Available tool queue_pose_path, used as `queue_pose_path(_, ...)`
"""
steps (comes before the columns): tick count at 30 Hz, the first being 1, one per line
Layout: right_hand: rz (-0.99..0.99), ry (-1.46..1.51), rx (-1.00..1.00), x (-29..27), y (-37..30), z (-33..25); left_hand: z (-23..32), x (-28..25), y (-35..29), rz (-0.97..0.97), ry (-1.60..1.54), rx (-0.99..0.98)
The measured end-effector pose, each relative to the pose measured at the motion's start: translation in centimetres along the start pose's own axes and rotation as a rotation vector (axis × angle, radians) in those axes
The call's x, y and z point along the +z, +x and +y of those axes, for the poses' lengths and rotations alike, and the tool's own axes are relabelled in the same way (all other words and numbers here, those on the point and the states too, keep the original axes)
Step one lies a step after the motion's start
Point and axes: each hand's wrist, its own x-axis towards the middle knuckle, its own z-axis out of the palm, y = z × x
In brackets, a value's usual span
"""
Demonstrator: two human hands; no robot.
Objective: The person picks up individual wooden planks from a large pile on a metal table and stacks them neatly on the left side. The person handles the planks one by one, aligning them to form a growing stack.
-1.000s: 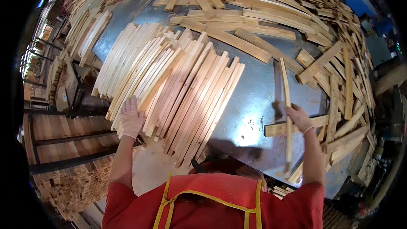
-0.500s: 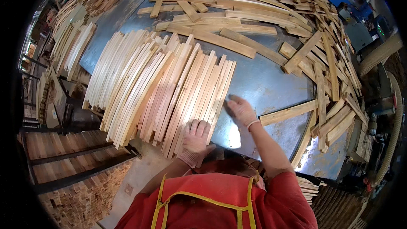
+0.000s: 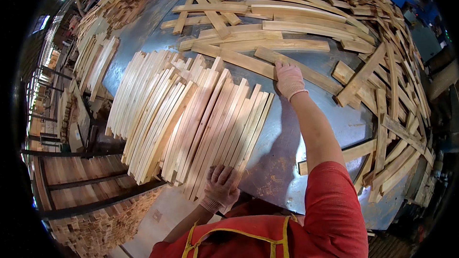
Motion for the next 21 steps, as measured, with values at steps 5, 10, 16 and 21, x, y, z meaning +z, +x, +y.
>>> queue_pose_path(5, 0.067, 0.212, 0.009, -7.4, -3.8, 0.9, 0.2, -0.6, 0.6, 0.000, 0.076, 0.033)
queue_pose_path(10, 0.176, 0.664, 0.219, -6.0, -16.4, 4.5, 1.7, 0.2, -0.6, -0.076, 0.119, -0.044)
queue_pose_path(16, -0.201, 1.398, 0.608, -0.6, -35.0, -1.0, 3.0, 0.8, -0.3, -0.098, -0.032, -0.033)
queue_pose_path(21, -0.354, 1.587, 0.497, 3.2, -42.9, -11.8, 1.1, -6.4, -0.6, -0.176, -0.697, -0.281)
